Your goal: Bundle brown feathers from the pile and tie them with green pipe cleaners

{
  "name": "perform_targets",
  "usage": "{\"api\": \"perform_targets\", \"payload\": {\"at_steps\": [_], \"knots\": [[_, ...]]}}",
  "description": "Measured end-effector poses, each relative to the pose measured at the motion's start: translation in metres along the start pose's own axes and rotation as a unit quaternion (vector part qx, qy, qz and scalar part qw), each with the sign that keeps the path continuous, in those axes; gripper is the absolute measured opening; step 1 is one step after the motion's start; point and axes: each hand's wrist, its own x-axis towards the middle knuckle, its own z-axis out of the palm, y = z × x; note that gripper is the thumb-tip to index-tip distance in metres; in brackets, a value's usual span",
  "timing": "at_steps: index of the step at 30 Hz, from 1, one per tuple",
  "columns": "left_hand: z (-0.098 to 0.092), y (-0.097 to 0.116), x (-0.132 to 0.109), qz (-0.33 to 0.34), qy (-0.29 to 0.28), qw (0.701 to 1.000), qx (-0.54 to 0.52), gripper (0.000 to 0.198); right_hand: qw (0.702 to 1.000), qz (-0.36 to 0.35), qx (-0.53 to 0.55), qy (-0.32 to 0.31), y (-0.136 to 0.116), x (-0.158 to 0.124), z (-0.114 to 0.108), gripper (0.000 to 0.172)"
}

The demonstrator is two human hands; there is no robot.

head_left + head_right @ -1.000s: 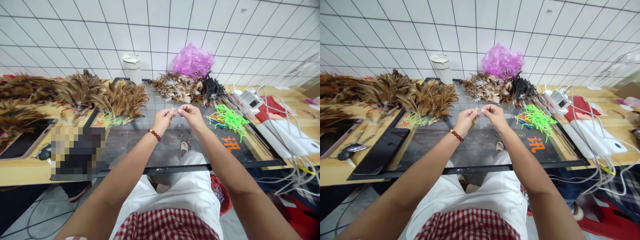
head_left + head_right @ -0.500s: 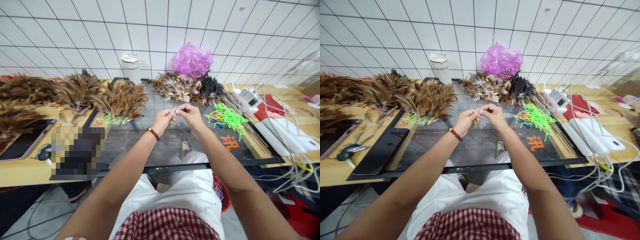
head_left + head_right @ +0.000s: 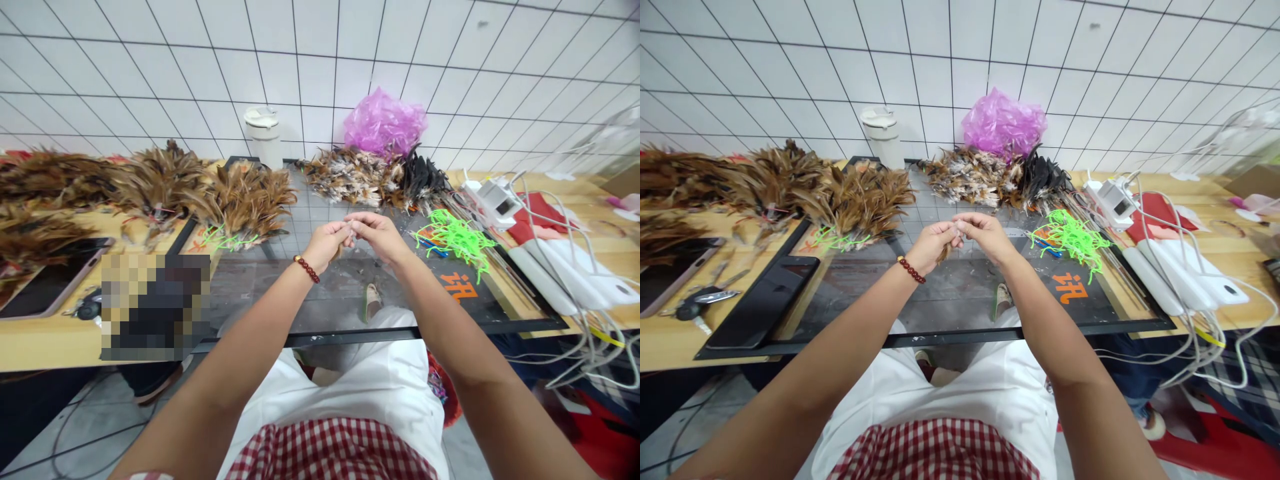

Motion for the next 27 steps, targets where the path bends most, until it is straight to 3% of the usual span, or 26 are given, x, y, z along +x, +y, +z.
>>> {"api": "perform_targets", "payload": {"at_steps": [4, 8, 13, 17, 20, 22, 27], "knots": [[0.001, 0.003, -0.002, -0.037, -0.025, 0.999, -0.004, 0.018, 0.999, -0.029, -0.010, 0.013, 0.002, 0.000, 0.000, 0.034], [0.002, 0.003, -0.002, -0.073, -0.034, 0.996, -0.029, 0.024, 0.998, -0.043, -0.046, 0.027, 0.006, 0.001, 0.000, 0.035], [0.004, -0.002, -0.001, -0.002, 0.026, 0.999, 0.042, 0.026, 0.985, -0.070, -0.128, 0.091, 0.011, 0.005, -0.002, 0.035], [0.003, -0.004, 0.001, 0.005, 0.049, 0.999, 0.018, 0.027, 0.959, -0.121, -0.214, 0.139, 0.008, 0.004, -0.007, 0.043], [0.003, -0.003, 0.002, 0.002, 0.050, 0.998, -0.023, 0.029, 0.923, -0.197, -0.324, 0.071, 0.000, 0.000, -0.007, 0.047], [0.005, -0.003, 0.002, 0.004, 0.052, 0.997, -0.052, 0.030, 0.909, -0.205, -0.362, 0.018, -0.004, -0.004, -0.005, 0.049], [0.007, -0.002, 0.001, -0.007, 0.063, 0.995, -0.074, 0.031, 0.930, -0.176, -0.322, -0.035, -0.001, -0.003, -0.006, 0.049]]}}
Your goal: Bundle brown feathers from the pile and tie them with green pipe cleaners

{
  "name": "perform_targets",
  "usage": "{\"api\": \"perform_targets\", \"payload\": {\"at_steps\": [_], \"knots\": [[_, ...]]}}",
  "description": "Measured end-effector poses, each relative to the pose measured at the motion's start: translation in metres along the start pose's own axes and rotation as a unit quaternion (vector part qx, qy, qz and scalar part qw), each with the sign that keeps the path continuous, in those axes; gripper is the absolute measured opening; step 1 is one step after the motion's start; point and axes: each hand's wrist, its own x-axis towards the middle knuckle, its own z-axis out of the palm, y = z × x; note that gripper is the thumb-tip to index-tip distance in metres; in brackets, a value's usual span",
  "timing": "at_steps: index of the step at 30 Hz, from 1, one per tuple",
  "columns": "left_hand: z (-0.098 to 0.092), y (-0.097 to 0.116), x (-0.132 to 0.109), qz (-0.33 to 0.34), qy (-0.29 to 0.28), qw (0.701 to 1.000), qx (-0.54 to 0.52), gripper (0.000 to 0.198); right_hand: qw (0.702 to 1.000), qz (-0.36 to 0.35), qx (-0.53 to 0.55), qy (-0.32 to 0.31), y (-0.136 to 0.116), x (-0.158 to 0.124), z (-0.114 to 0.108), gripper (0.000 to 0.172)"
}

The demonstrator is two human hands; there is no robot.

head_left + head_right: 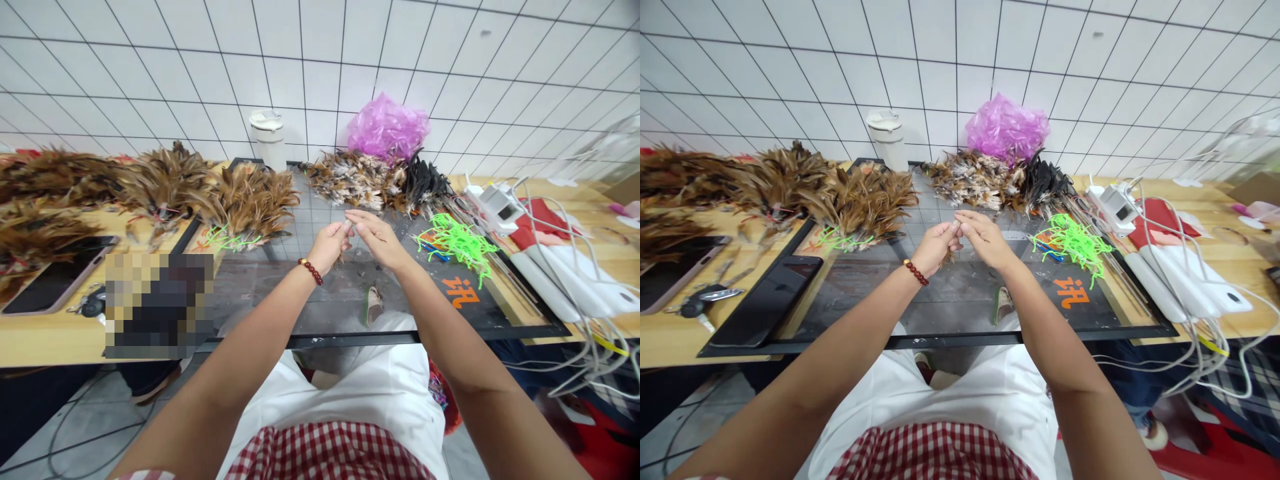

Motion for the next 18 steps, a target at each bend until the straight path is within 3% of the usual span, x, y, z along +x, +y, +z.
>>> {"api": "perform_targets", "payload": {"at_steps": [6, 10, 13, 15, 18], "knots": [[-0.005, 0.004, -0.002, -0.047, -0.076, 0.996, -0.020, 0.029, 0.986, 0.066, 0.147, 0.052, 0.009, 0.002, -0.002, 0.045], [-0.005, 0.007, -0.006, -0.102, -0.154, 0.982, -0.049, 0.028, 0.972, 0.088, 0.218, 0.011, 0.001, 0.001, -0.006, 0.029], [-0.003, 0.009, -0.009, -0.113, -0.176, 0.976, -0.061, 0.028, 0.971, 0.082, 0.226, -0.004, -0.004, 0.000, -0.005, 0.022], [-0.002, 0.009, -0.009, -0.106, -0.171, 0.978, -0.063, 0.029, 0.976, 0.080, 0.202, 0.024, -0.004, 0.001, -0.002, 0.024], [-0.001, 0.008, -0.009, -0.089, -0.142, 0.985, -0.033, 0.029, 0.977, 0.094, 0.146, 0.125, 0.002, 0.004, 0.005, 0.027]]}}
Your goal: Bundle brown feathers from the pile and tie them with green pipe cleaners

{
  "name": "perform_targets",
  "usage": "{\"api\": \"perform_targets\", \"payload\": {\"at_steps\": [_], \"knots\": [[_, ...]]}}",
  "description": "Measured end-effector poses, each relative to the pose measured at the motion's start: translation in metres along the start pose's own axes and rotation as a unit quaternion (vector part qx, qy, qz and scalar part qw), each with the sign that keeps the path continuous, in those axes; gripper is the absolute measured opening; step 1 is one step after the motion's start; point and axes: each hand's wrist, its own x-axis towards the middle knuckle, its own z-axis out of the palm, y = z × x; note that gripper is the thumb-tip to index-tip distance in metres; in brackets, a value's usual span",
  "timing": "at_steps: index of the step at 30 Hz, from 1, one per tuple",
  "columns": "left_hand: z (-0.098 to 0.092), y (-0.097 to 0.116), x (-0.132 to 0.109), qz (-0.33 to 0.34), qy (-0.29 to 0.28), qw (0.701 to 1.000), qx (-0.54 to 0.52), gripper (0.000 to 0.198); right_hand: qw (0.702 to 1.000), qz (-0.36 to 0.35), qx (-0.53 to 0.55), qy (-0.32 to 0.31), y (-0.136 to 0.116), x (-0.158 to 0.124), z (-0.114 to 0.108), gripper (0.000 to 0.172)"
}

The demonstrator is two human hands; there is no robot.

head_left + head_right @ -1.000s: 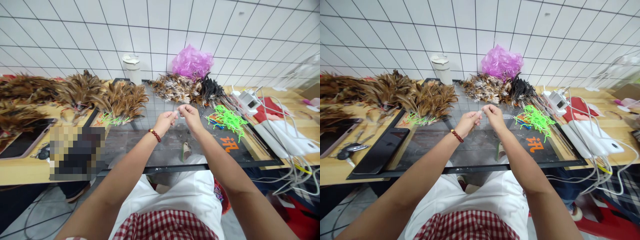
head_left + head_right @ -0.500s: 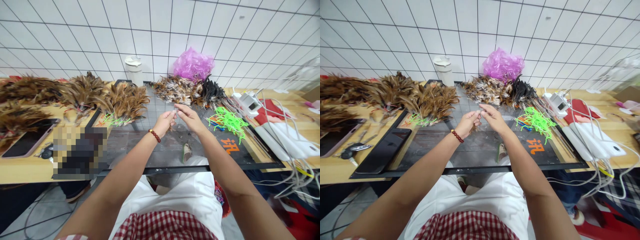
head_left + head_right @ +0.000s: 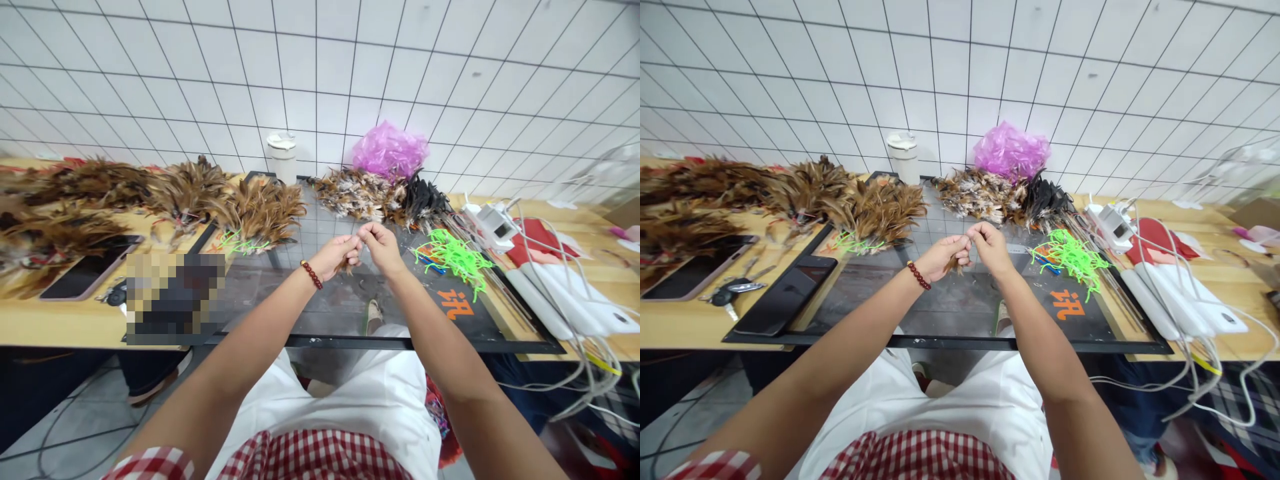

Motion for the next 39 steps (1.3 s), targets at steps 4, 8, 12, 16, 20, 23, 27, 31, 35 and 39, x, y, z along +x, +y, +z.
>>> {"api": "perform_targets", "payload": {"at_steps": [4, 8, 12, 16, 20, 23, 27, 31, 35, 39], "knots": [[-0.005, 0.000, 0.002, 0.024, 0.050, 0.996, 0.071, 0.028, 0.984, 0.025, 0.037, 0.173, 0.018, 0.009, -0.006, 0.031], [-0.012, 0.010, 0.004, 0.032, 0.087, 0.995, 0.034, 0.026, 0.944, 0.041, 0.081, 0.318, 0.035, 0.021, -0.032, 0.038], [-0.022, 0.030, 0.003, 0.062, 0.213, 0.968, 0.116, 0.032, 0.917, 0.043, 0.084, 0.387, 0.040, 0.027, -0.056, 0.044], [-0.023, 0.049, 0.000, 0.196, 0.307, 0.867, 0.340, 0.040, 0.947, 0.015, 0.033, 0.320, 0.027, 0.020, -0.049, 0.038], [-0.008, 0.059, -0.004, 0.250, 0.260, 0.841, 0.403, 0.005, 0.993, -0.029, 0.000, 0.117, 0.007, 0.010, -0.019, 0.029], [0.004, 0.054, -0.007, 0.232, 0.193, 0.887, 0.349, 0.014, 0.995, -0.074, -0.012, 0.059, -0.005, 0.004, -0.003, 0.024], [0.006, 0.038, -0.011, 0.137, 0.100, 0.925, 0.340, 0.017, 0.990, -0.129, -0.044, 0.033, -0.015, -0.001, 0.003, 0.025], [0.005, 0.025, -0.015, 0.151, 0.100, 0.939, 0.292, 0.020, 0.988, -0.135, -0.066, 0.020, -0.021, -0.005, 0.006, 0.029], [-0.001, 0.027, -0.025, 0.159, 0.133, 0.927, 0.312, 0.020, 0.985, -0.149, -0.087, 0.026, -0.026, -0.008, 0.009, 0.031], [-0.025, 0.048, -0.055, 0.238, 0.302, 0.888, 0.254, 0.022, 0.962, -0.157, -0.222, -0.037, -0.038, -0.020, 0.023, 0.037]]}}
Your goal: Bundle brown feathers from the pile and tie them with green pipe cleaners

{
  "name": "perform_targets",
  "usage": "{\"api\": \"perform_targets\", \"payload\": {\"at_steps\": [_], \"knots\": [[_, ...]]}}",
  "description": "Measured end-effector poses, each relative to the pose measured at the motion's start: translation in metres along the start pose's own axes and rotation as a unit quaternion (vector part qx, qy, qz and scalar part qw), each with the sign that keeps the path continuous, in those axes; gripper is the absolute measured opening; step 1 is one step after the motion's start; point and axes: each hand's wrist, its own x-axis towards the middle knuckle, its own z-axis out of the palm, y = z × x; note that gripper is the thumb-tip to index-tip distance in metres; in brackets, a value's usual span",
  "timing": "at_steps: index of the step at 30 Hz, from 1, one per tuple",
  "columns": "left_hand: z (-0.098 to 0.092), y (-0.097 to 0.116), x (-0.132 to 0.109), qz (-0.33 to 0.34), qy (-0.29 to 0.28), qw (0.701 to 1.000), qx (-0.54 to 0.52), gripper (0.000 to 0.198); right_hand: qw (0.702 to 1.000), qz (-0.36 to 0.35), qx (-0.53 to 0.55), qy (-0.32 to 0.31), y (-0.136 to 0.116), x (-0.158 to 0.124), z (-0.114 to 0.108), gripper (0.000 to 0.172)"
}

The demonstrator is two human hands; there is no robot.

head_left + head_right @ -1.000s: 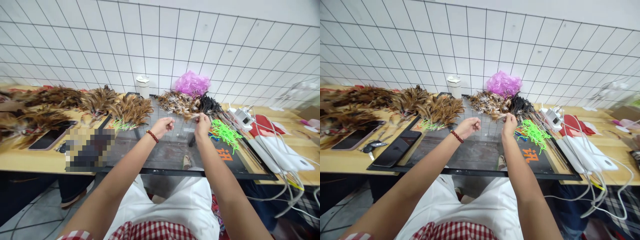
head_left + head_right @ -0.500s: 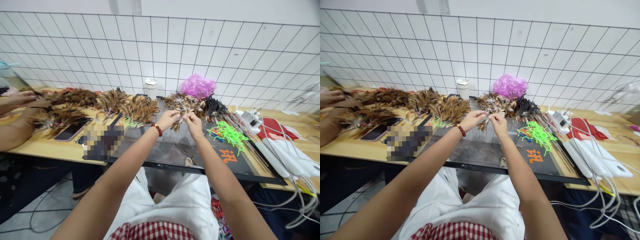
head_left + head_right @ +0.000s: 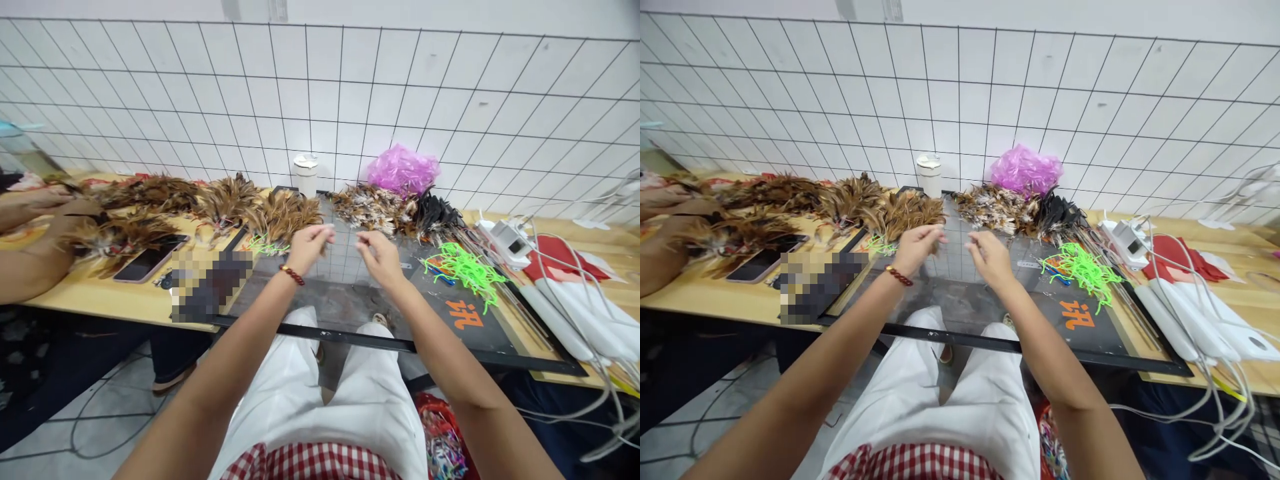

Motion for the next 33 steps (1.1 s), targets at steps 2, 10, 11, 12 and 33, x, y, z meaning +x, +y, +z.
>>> {"api": "perform_targets", "payload": {"at_steps": [2, 10, 11, 12, 33], "knots": [[-0.027, 0.009, -0.005, 0.027, 0.079, 0.996, -0.030, 0.022, 0.989, -0.018, -0.075, -0.126, -0.020, -0.008, 0.016, 0.052], [-0.053, 0.026, -0.053, 0.063, 0.120, 0.976, -0.172, 0.021, 0.901, -0.032, -0.133, -0.411, -0.060, -0.029, 0.094, 0.092], [-0.048, 0.023, -0.055, 0.047, 0.105, 0.978, -0.173, 0.020, 0.904, -0.010, -0.150, -0.399, -0.051, -0.026, 0.092, 0.091], [-0.044, 0.020, -0.057, 0.032, 0.093, 0.981, -0.168, 0.020, 0.905, 0.023, -0.174, -0.387, -0.038, -0.022, 0.086, 0.091], [-0.056, -0.024, -0.110, -0.161, -0.004, 0.987, -0.014, 0.023, 0.902, 0.129, -0.265, -0.316, 0.007, 0.042, 0.111, 0.091]]}}
